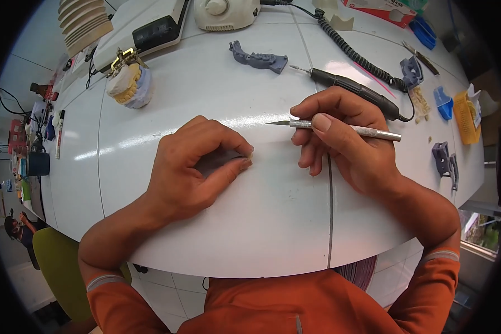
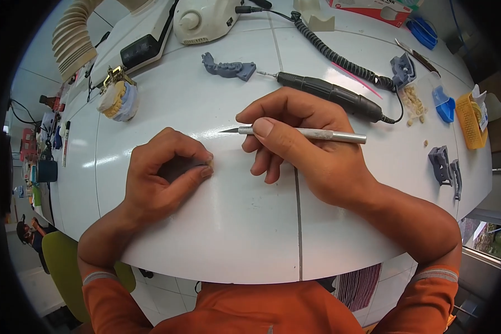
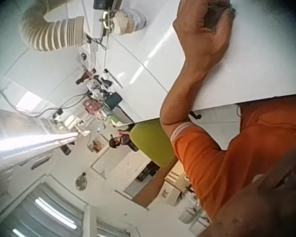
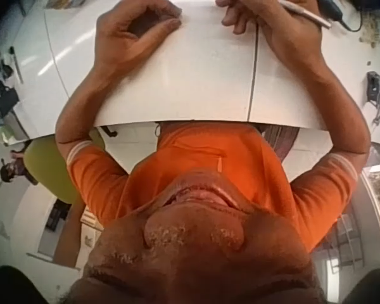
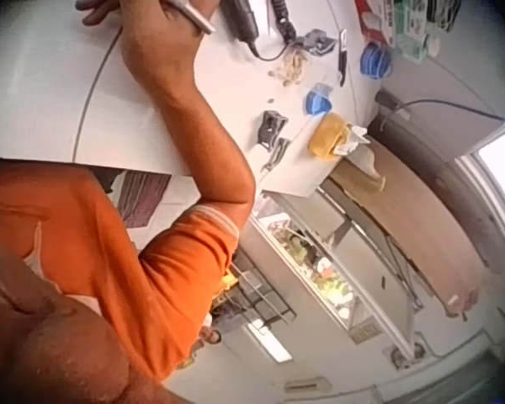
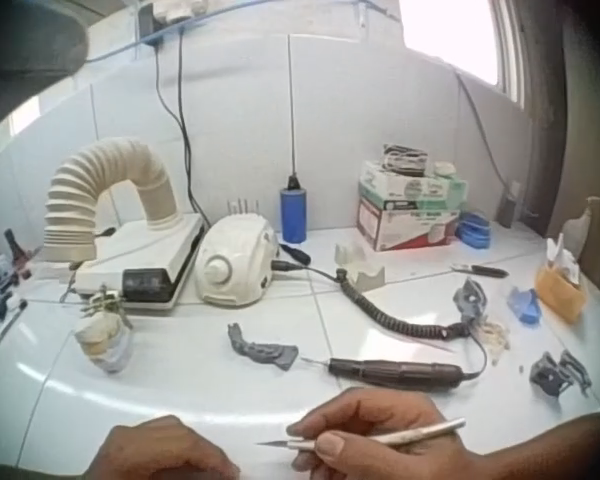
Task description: The recorder is using a craft knife to trim and shape a small prosthetic tooth at a dental lab bench.
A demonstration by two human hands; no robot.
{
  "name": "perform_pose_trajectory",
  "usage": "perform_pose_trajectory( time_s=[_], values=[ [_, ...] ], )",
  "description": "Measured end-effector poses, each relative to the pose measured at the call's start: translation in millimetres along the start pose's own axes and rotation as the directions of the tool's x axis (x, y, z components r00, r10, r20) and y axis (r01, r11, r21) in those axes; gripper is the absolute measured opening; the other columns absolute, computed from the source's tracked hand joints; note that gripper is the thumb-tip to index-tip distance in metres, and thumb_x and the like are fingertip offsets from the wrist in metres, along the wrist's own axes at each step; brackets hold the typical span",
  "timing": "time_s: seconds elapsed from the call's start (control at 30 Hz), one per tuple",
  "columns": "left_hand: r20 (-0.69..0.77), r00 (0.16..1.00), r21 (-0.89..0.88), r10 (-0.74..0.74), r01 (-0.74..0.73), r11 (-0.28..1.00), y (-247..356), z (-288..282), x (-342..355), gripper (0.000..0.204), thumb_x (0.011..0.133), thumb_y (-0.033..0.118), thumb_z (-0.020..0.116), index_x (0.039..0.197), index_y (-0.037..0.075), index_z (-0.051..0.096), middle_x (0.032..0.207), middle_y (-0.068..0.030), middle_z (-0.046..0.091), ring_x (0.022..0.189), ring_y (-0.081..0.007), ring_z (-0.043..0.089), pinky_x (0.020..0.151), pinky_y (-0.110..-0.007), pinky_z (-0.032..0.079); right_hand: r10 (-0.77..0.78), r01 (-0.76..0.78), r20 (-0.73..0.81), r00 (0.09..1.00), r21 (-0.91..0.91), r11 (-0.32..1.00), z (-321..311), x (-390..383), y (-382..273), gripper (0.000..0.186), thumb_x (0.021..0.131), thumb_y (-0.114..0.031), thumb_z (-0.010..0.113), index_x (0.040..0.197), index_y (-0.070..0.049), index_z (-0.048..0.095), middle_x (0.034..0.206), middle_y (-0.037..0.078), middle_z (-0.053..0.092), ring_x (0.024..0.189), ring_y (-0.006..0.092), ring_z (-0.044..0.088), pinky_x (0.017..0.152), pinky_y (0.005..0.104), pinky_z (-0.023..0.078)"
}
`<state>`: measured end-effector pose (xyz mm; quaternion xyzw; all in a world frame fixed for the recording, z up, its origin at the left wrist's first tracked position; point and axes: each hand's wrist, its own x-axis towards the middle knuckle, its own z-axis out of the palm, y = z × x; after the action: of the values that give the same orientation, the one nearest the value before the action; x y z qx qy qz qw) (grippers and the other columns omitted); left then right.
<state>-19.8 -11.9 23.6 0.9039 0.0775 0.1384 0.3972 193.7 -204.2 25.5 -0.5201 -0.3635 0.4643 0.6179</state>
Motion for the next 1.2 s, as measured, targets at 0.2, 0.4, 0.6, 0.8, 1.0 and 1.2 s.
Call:
perform_pose_trajectory(
  time_s=[0.2, 0.4, 0.6, 0.8, 1.0, 1.2],
  values=[
    [0.001, 0.993, 0.112, 0.119, -0.119, 0.987, 0.5, 3.4, 1.0, 0.021, 0.084, 0.000, 0.088, 0.102, 0.005, 0.079, 0.102, -0.0080, 0.075, 0.098, -0.0223, 0.070, 0.086, -0.034, 0.054, -0.036, 0.037, 0.015, 0.999, -0.128, 0.991, 2.7, -5.8, -0.1, 0.032, 0.111, -0.022, 0.063, 0.128, 0.005, 0.067, 0.103, 0.015, 0.075, 0.079, 0.0166, 0.077, 0.064, 0.0278, 0.061],
    [0.028, 0.995, 0.121, 0.097, -0.100, 0.988, 0.3, 5.2, -4.0, 0.017, 0.084, 0.006, 0.090, 0.098, 0.006, 0.081, 0.111, -0.0086, 0.072, 0.103, -0.0246, 0.068, 0.087, -0.036, 0.053, -0.059, 0.068, 0.041, 0.997, -0.248, 0.966, 8.3, -13.6, -3.2, 0.025, 0.110, -0.016, 0.062, 0.122, 0.005, 0.070, 0.098, 0.013, 0.077, 0.077, 0.0139, 0.076, 0.065, 0.0265, 0.061],
    [0.043, 0.993, 0.123, 0.112, -0.117, 0.986, -0.7, 2.1, -0.9, 0.023, 0.083, 0.012, 0.092, 0.102, 0.006, 0.080, 0.110, -0.0092, 0.072, 0.102, -0.0251, 0.068, 0.087, -0.036, 0.053, -0.091, 0.178, 0.195, 0.977, -0.495, 0.850, 8.6, -17.8, -6.6, 0.022, 0.101, -0.002, 0.064, 0.118, 0.009, 0.070, 0.095, 0.014, 0.077, 0.089, 0.0192, 0.082, 0.071, 0.0292, 0.066],
    [0.038, 0.990, 0.077, 0.138, -0.140, 0.987, -0.1, 0.0, -2.0, 0.031, 0.075, 0.010, 0.091, 0.103, 0.005, 0.078, 0.110, -0.0102, 0.072, 0.101, -0.0261, 0.067, 0.086, -0.036, 0.052, -0.243, 0.315, 0.202, 0.949, -0.525, 0.791, 12.2, -14.4, 1.9, 0.016, 0.087, 0.000, 0.074, 0.103, 0.002, 0.076, 0.084, 0.011, 0.074, 0.065, 0.0157, 0.070, 0.059, 0.0267, 0.054],
    [0.039, 0.995, 0.041, 0.091, -0.093, 0.995, 0.4, 4.6, -3.0, 0.027, 0.074, 0.006, 0.087, 0.099, 0.006, 0.077, 0.110, -0.0095, 0.070, 0.101, -0.0266, 0.066, 0.084, -0.036, 0.052, -0.291, 0.388, 0.257, 0.922, -0.596, 0.703, 24.4, -13.2, 2.3, 0.021, 0.082, 0.004, 0.081, 0.103, 0.002, 0.077, 0.085, 0.010, 0.078, 0.067, 0.0139, 0.075, 0.056, 0.0260, 0.057],
    [0.030, 0.996, 0.039, 0.086, -0.087, 0.995, -1.9, 5.4, -3.0, 0.022, 0.075, 0.005, 0.087, 0.093, 0.007, 0.076, 0.110, -0.0081, 0.071, 0.100, -0.0249, 0.065, 0.083, -0.035, 0.052, -0.233, 0.322, 0.225, 0.946, -0.595, 0.736, 26.0, -13.4, 1.9, 0.023, 0.082, 0.005, 0.079, 0.104, -0.001, 0.075, 0.086, 0.011, 0.075, 0.069, 0.0224, 0.075, 0.062, 0.0304, 0.060]
  ],
)
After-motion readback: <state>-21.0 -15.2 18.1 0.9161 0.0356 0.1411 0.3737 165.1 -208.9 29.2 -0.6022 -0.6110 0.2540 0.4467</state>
